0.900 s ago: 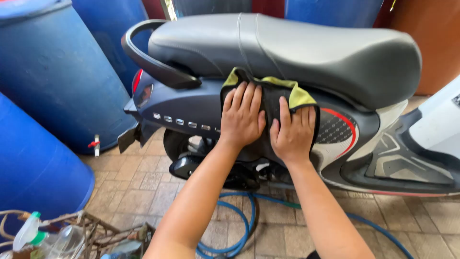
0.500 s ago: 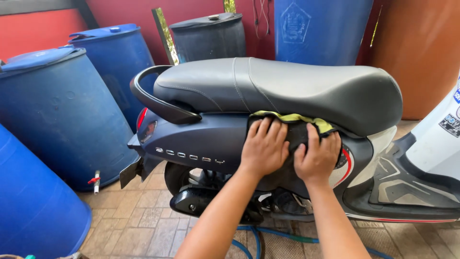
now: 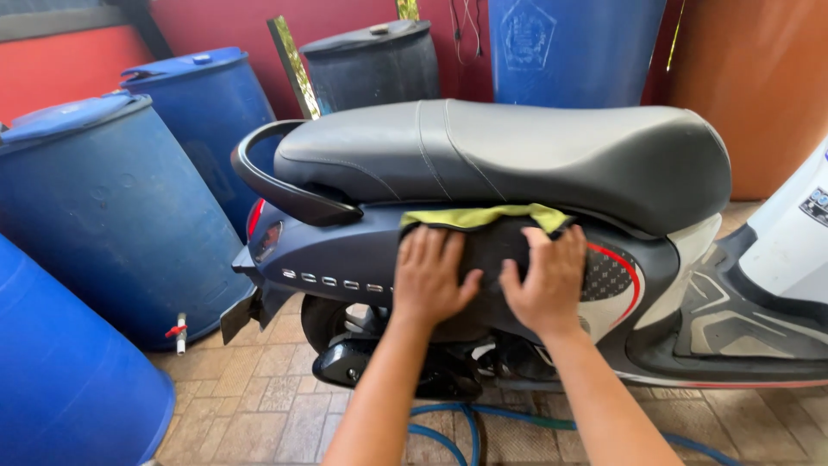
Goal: The person wipes the rear section of a motorcycle using a green cloth. They clean the area under the seat, the side panels, the rear taillight, and the seat itself.
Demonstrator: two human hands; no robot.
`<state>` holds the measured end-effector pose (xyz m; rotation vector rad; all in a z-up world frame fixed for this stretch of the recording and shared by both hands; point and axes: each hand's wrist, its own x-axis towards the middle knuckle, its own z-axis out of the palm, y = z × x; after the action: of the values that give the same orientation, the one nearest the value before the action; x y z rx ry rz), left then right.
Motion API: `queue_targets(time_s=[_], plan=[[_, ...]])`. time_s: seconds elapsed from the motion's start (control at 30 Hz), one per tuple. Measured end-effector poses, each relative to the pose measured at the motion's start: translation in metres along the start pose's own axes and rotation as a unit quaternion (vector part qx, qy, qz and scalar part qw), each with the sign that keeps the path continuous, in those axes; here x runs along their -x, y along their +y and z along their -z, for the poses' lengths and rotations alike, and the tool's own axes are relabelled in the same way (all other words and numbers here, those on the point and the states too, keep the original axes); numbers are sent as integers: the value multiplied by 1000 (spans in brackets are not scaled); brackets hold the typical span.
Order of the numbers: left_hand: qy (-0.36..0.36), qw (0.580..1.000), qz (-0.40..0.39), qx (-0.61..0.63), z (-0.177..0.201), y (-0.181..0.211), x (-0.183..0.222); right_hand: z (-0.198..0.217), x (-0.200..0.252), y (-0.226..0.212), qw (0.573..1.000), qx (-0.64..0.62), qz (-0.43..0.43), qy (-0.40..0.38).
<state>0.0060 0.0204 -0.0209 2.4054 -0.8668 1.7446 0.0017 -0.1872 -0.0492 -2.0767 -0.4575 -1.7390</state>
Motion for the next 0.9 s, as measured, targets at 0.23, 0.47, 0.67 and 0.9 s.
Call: queue_targets(time_s=[0.23, 0.47, 0.67, 0.9], plan=[[19, 999, 32, -8, 14, -21, -4, 13, -1, -35, 997, 22, 49, -51], [26, 996, 78, -38, 15, 6, -19, 12, -3, -31, 997, 51, 45, -35], [-6, 998, 58, -36, 13, 18, -28, 2, 0, -16, 995, 98, 15, -3], [-25, 999, 30, -24, 1, 42, -43, 7, 5, 11, 993, 110, -18, 38]])
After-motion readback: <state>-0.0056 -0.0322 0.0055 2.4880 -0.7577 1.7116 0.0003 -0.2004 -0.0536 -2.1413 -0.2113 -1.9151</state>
